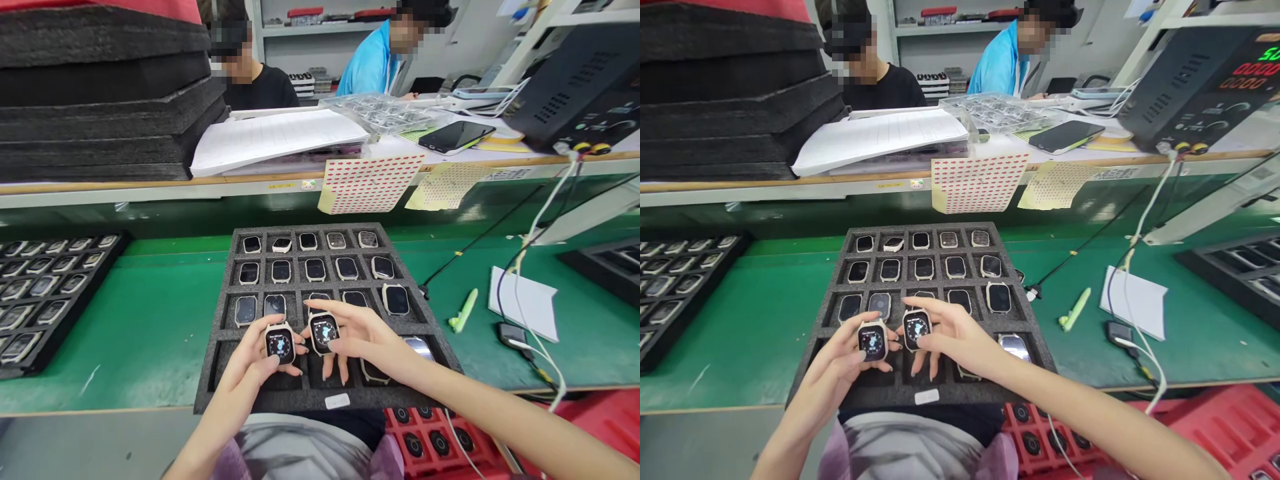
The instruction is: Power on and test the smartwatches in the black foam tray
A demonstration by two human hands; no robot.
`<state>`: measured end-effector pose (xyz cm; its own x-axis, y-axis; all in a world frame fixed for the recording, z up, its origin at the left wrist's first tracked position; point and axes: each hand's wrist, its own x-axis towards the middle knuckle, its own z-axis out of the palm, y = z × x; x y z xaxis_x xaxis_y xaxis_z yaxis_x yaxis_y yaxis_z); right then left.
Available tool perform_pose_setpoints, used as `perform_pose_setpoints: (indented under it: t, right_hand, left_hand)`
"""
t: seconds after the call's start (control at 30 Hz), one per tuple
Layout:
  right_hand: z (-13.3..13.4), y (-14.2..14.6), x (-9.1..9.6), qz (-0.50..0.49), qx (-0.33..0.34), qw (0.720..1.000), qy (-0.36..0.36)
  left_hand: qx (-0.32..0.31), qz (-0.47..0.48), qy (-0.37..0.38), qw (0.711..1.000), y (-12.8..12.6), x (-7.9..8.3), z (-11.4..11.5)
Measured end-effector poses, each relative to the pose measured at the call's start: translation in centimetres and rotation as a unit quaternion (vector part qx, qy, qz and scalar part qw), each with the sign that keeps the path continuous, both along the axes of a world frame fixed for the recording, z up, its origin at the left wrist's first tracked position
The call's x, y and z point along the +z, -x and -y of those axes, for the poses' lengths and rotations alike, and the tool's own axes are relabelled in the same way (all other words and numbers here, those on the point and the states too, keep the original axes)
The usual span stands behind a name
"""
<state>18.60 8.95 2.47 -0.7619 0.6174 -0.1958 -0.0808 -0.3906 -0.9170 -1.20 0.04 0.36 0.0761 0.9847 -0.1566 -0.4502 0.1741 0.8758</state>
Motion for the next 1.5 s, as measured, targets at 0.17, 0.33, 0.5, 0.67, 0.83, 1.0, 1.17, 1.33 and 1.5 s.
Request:
perform_pose_setpoints:
  t: [0.17,0.33,0.5,0.67,0.83,1.0,1.17,1.33,1.5]
  right_hand:
    - [0.0,0.1,-0.1,0.001,-0.009,1.000,0.013]
    - [0.1,0.1,0.0,0.005,-0.013,1.000,0.006]
    - [0.2,0.2,-0.2,0.026,-0.013,0.999,-0.031]
    - [0.6,0.1,-0.1,0.060,-0.001,0.994,-0.089]
    - [0.8,-0.4,0.5,0.122,0.056,0.975,-0.180]
    - [1.0,-0.5,1.8,0.236,0.117,0.839,-0.475]
    - [1.1,-1.7,3.1,0.282,0.130,0.775,-0.551]
    - [1.2,-4.9,3.1,0.338,0.073,0.742,-0.575]
    - [2.3,-6.6,1.8,0.412,0.049,0.691,-0.592]
  left_hand:
    - [-0.019,-0.034,-0.001,0.999,-0.1,0.0,0.1]
    - [-0.015,-0.043,-0.007,0.999,-0.1,0.0,0.0]
    - [-0.018,-0.051,-0.015,0.998,-0.2,-0.3,0.1]
    - [-0.015,-0.046,-0.017,0.999,-0.1,-0.3,0.1]
    - [-0.010,-0.020,-0.015,1.000,0.0,0.0,0.0]
    - [-0.013,-0.025,-0.021,0.999,-0.1,0.5,0.2]
    - [-0.021,-0.028,-0.028,0.999,-0.2,0.9,0.3]
    - [-0.028,-0.041,-0.027,0.998,-0.2,1.0,0.1]
    - [-0.031,-0.044,-0.035,0.998,-0.2,0.8,0.1]
